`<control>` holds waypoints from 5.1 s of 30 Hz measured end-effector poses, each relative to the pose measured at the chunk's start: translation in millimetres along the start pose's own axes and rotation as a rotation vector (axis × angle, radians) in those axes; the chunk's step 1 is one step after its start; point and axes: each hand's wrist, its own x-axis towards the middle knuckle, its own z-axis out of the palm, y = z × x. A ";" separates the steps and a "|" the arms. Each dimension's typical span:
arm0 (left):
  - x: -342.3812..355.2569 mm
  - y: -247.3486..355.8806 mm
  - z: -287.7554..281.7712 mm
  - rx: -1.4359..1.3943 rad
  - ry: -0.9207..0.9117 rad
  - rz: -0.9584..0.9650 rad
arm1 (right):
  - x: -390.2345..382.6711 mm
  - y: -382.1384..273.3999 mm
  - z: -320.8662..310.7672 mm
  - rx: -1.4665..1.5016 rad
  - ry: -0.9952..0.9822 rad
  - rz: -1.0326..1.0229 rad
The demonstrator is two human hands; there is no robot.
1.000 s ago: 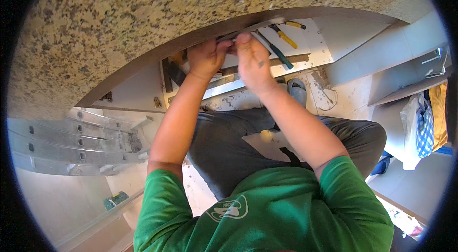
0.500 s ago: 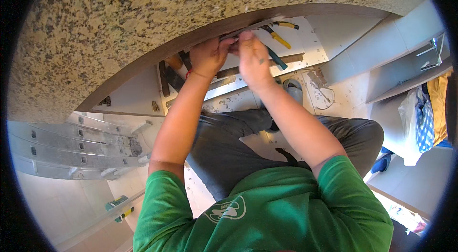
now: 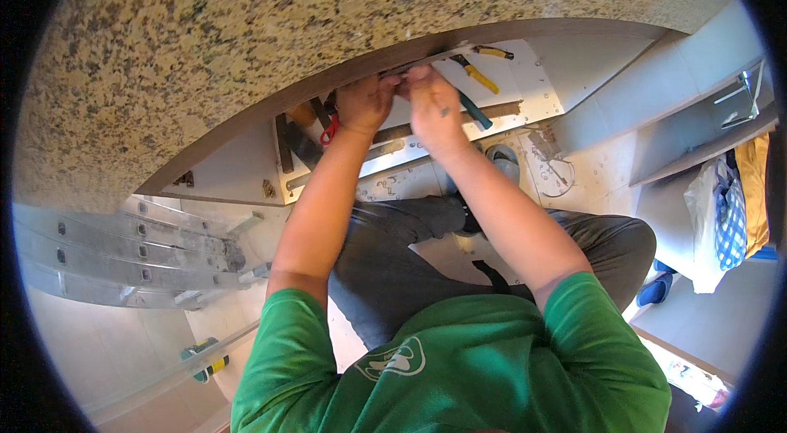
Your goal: The person installs a curved wooden trim piece under a kitchen cabinet using a screwdriver and hammer. They drive screws into the trim, tap it into place, and adjust its alignment along the cabinet edge.
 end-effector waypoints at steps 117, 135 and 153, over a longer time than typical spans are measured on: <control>-28.7 -4.9 -43.1 -0.031 -0.099 -0.231 | -16.2 9.7 35.9 -0.017 -0.030 -0.007; 12.7 40.3 14.9 0.073 -0.077 0.062 | 9.6 -9.4 -34.7 -0.084 0.173 -0.040; -6.1 49.0 -77.9 0.628 0.038 0.397 | -145.4 -79.7 -196.8 0.294 0.375 0.696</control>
